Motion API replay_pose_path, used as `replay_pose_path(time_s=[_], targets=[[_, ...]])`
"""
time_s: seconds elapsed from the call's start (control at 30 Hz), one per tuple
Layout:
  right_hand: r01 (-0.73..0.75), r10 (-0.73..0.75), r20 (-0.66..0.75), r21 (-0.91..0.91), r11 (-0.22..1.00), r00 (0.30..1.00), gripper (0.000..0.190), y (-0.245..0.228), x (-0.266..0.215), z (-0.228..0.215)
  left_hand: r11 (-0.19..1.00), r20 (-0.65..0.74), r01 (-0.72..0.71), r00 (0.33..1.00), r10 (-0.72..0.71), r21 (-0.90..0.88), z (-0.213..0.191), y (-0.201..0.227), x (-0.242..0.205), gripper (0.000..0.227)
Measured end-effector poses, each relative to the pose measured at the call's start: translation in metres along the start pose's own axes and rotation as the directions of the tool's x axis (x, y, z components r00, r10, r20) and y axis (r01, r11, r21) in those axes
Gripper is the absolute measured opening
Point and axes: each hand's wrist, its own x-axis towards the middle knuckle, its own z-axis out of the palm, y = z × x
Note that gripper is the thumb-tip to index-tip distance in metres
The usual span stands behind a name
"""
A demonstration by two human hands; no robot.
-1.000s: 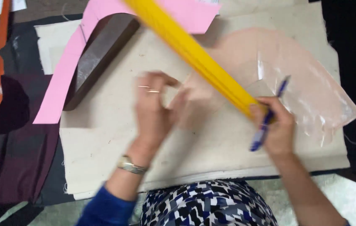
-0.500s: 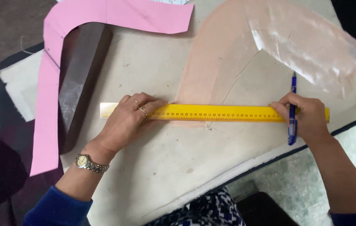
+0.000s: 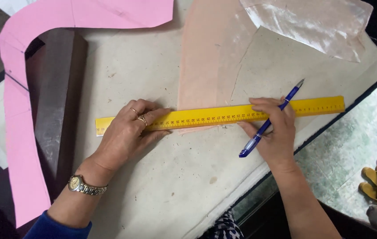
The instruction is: The person uses a yellow ruler and a blue pen to measure and mark lines on a piece of light-colored fabric. They then place a pink paper pattern on the fabric and trace its curved outline with the pen. The person continues to measure and mark additional lines on the fabric using the ruler.
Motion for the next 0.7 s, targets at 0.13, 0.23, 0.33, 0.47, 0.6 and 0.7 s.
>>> replay_pose_path(time_s=[0.13,0.23,0.33,0.47,0.6,0.7], targets=[[0.043,-0.043,-0.02,-0.04,0.998,0.999,0.042,0.007,-0.008,0.007,0.996,-0.001,-0.05,0.999,0.05,0.069,0.006,-0.007,-0.003,0.048],[0.071,-0.071,-0.012,-0.044,0.997,0.997,0.044,0.009,-0.01,0.008,0.983,-0.047,-0.083,0.995,0.091,0.161,0.01,-0.006,-0.007,0.047],[0.111,-0.113,-0.022,-0.055,0.992,0.993,0.045,0.009,-0.012,0.009,0.965,-0.116,-0.1,0.985,0.131,0.24,0.012,-0.002,-0.01,0.045],[0.101,-0.102,-0.008,-0.082,0.991,0.995,0.045,0.009,-0.011,0.01,0.96,-0.199,-0.081,0.97,0.138,0.27,0.015,0.002,-0.013,0.038],[0.107,-0.107,0.006,-0.095,0.99,0.994,0.045,0.011,-0.011,0.011,0.965,-0.252,-0.088,0.956,0.151,0.245,0.02,0.002,-0.014,0.033],[0.112,-0.112,0.001,-0.097,0.989,0.994,0.045,0.01,-0.011,0.011,0.957,-0.257,-0.094,0.952,0.167,0.273,0.019,0.003,-0.014,0.028]])
